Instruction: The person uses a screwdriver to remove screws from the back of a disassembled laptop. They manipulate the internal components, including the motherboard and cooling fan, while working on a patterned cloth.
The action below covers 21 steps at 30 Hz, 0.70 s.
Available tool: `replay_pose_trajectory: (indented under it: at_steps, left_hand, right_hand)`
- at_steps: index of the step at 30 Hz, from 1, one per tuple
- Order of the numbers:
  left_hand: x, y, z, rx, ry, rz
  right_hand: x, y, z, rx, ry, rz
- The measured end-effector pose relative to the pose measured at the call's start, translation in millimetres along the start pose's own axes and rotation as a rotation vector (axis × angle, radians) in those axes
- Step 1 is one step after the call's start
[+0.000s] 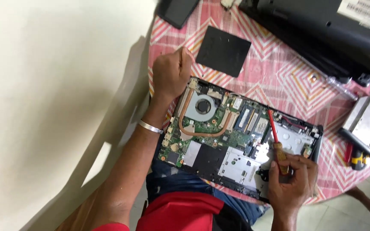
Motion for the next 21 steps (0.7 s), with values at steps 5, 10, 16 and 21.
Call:
replay_pose_trajectory:
  at_steps: [5, 10, 16, 21]
  left_hand:
    - [2, -5, 8, -0.039, 0.037, 0.001]
    - [-1, -1, 3, -0.047, 0.026, 0.011]
    - [1, -4, 2, -0.07, 0.017, 0.047]
    - [0, -3, -1, -0.11, -0.014, 0.045]
  right_hand:
    - [3, 0, -1, 0.006, -0.052, 0.022]
    - [0, -4, -1, 0.005, -0.171, 0.116]
    - [0, 1, 0, 0.0, -0.074, 0.032]
    - [-6, 6, 7, -0.086, -0.026, 0.042]
Point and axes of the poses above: each hand's wrist, its own x-axis away from the middle knuckle, its own y-axis out of the back of the hand, z = x × y, the point moved 6 cm from there along -x, towards the middle knuckle, and after that the axes turned 12 degrees about x, right-handed, at the moved point
